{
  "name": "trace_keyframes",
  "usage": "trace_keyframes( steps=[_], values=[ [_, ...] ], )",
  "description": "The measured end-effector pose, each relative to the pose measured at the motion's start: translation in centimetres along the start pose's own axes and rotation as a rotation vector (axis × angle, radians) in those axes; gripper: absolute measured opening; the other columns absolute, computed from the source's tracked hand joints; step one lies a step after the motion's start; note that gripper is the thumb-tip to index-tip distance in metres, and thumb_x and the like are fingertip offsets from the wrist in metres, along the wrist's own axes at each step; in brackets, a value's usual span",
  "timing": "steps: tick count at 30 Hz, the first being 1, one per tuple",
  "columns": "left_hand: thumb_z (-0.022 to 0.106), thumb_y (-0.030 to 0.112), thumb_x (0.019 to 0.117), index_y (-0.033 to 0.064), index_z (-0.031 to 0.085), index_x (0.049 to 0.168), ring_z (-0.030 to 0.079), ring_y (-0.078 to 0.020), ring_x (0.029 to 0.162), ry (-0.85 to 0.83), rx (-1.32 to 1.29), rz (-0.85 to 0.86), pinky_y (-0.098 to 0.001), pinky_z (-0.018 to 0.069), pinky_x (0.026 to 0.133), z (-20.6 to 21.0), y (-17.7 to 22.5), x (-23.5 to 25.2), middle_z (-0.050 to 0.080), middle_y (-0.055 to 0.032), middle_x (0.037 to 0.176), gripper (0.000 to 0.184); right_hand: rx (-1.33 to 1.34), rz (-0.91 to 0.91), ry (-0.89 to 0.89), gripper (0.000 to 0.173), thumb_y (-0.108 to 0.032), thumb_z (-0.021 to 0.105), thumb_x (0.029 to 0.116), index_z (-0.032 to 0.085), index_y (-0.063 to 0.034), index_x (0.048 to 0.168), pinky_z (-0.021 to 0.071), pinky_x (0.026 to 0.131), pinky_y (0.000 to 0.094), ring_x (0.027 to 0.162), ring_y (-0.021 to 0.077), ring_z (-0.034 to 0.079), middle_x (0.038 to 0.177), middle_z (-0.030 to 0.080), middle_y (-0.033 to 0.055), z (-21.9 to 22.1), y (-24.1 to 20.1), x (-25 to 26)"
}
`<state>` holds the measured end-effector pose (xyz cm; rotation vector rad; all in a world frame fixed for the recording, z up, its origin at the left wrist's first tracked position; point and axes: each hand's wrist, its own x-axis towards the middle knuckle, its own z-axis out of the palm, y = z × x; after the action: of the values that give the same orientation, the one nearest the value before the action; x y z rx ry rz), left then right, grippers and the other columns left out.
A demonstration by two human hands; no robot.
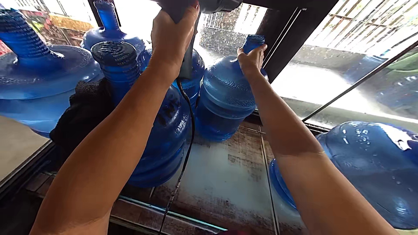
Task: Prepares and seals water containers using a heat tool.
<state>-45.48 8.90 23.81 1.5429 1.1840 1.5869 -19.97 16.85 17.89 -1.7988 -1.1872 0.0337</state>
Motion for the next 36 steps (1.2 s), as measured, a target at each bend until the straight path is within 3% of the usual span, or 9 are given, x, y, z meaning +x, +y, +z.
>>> trace_keyframes(
  steps=[2, 6, 10, 14, 16, 18, 21, 25, 36],
  values=[
    [0.062, 0.034, 0.1013, 0.0049, 0.063, 0.119, 0.067, -0.0095, 0.099, 0.008, -0.018, -0.009, -0.0325, 0.0554, 0.088, 0.0, 0.0, 0.0, 0.068, -0.0054, 0.106, 0.034, 0.087, -0.141, -0.093, 0.088, -0.031, 0.067, 0.0948, 0.019, 0.0154, 0.152, 0.0402, 0.113, 0.0473, 0.135, 0.038, 0.051, 0.144, 0.048, 0.0346, -0.8, 1.7, 0.8],
    [0.062, 0.036, 0.1014, 0.0055, 0.063, 0.121, 0.067, -0.01, 0.1, -0.032, -0.018, -0.016, -0.0329, 0.0562, 0.089, 0.1, -0.1, -0.1, 0.068, -0.0056, 0.109, 0.036, 0.407, -0.335, -0.394, 0.078, -0.02, 0.069, 0.0931, 0.024, 0.0039, 0.153, 0.048, 0.107, 0.0289, 0.125, 0.015, 0.057, 0.141, 0.051, 0.019, -2.3, 4.7, 3.2],
    [0.064, 0.039, 0.1001, 0.0055, 0.063, 0.123, 0.067, -0.0142, 0.105, -0.116, 0.061, -0.038, -0.0386, 0.0546, 0.093, 0.4, -0.9, -0.1, 0.068, -0.0085, 0.113, 0.041, 0.423, -0.323, -0.471, 0.078, -0.021, 0.068, 0.0941, 0.024, 0.0, 0.154, 0.0485, 0.105, 0.0284, 0.125, 0.0126, 0.057, 0.141, 0.051, 0.0164, -2.9, 4.8, 3.3],
    [0.065, 0.04, 0.0994, 0.0062, 0.064, 0.122, 0.068, -0.0162, 0.103, -0.186, 0.105, -0.067, -0.041, 0.0546, 0.092, 0.9, -1.5, 0.1, 0.069, -0.0095, 0.112, 0.041, 0.244, -0.35, -0.408, 0.09, -0.035, 0.066, 0.0961, 0.012, 0.0019, 0.158, 0.0483, 0.108, 0.0361, 0.128, 0.0209, 0.058, 0.144, 0.051, 0.0243, -3.6, 5.3, 1.7],
    [0.065, 0.04, 0.0997, 0.0064, 0.064, 0.123, 0.068, -0.0162, 0.104, -0.209, 0.111, -0.061, -0.0414, 0.0546, 0.092, 1.0, -1.4, 0.1, 0.069, -0.0096, 0.113, 0.041, 0.228, -0.374, -0.264, 0.096, -0.037, 0.065, 0.0971, 0.006, 0.0058, 0.16, 0.0448, 0.112, 0.0414, 0.134, 0.0299, 0.054, 0.147, 0.048, 0.0297, -3.6, 6.1, 0.4],
    [0.064, 0.041, 0.1, 0.0058, 0.064, 0.124, 0.067, -0.0172, 0.106, -0.222, 0.125, -0.062, -0.0426, 0.0534, 0.094, 1.1, -1.2, 0.1, 0.068, -0.0103, 0.114, 0.042, 0.306, -0.4, -0.075, 0.088, -0.032, 0.061, 0.1001, 0.011, 0.0101, 0.158, 0.0405, 0.115, 0.0419, 0.139, 0.0363, 0.048, 0.149, 0.044, 0.034, -3.4, 6.9, -0.6],
    [0.064, 0.041, 0.1004, 0.0045, 0.063, 0.126, 0.065, -0.019, 0.11, -0.232, 0.161, -0.095, -0.0441, 0.0515, 0.097, 1.1, -1.1, -0.1, 0.067, -0.0123, 0.117, 0.045, 0.413, -0.349, 0.09, 0.075, -0.025, 0.053, 0.1039, 0.014, 0.0131, 0.156, 0.0405, 0.114, 0.0351, 0.138, 0.0322, 0.05, 0.149, 0.045, 0.0335, -3.2, 7.1, -1.5],
    [0.064, 0.042, 0.0997, 0.003, 0.061, 0.129, 0.064, -0.0225, 0.114, -0.245, 0.204, -0.145, -0.0467, 0.0505, 0.099, 1.3, -1.3, -0.2, 0.066, -0.0154, 0.121, 0.049, 0.487, -0.29, 0.145, 0.069, -0.022, 0.048, 0.1046, 0.017, 0.0117, 0.156, 0.0404, 0.113, 0.0309, 0.137, 0.0268, 0.05, 0.149, 0.045, 0.0317, -3.0, 7.1, -1.6],
    [0.063, 0.039, 0.1009, -0.0002, 0.057, 0.13, 0.065, -0.0216, 0.108, -0.198, 0.161, -0.195, -0.0436, 0.0533, 0.094, 3.1, -1.7, 0.1, 0.065, -0.0165, 0.119, 0.049, 0.49, -0.188, 0.176, 0.06, -0.021, 0.037, 0.1078, 0.021, 0.0097, 0.156, 0.0377, 0.115, 0.0328, 0.14, 0.0269, 0.048, 0.15, 0.046, 0.0287, -3.2, 6.8, -1.6]
  ],
)
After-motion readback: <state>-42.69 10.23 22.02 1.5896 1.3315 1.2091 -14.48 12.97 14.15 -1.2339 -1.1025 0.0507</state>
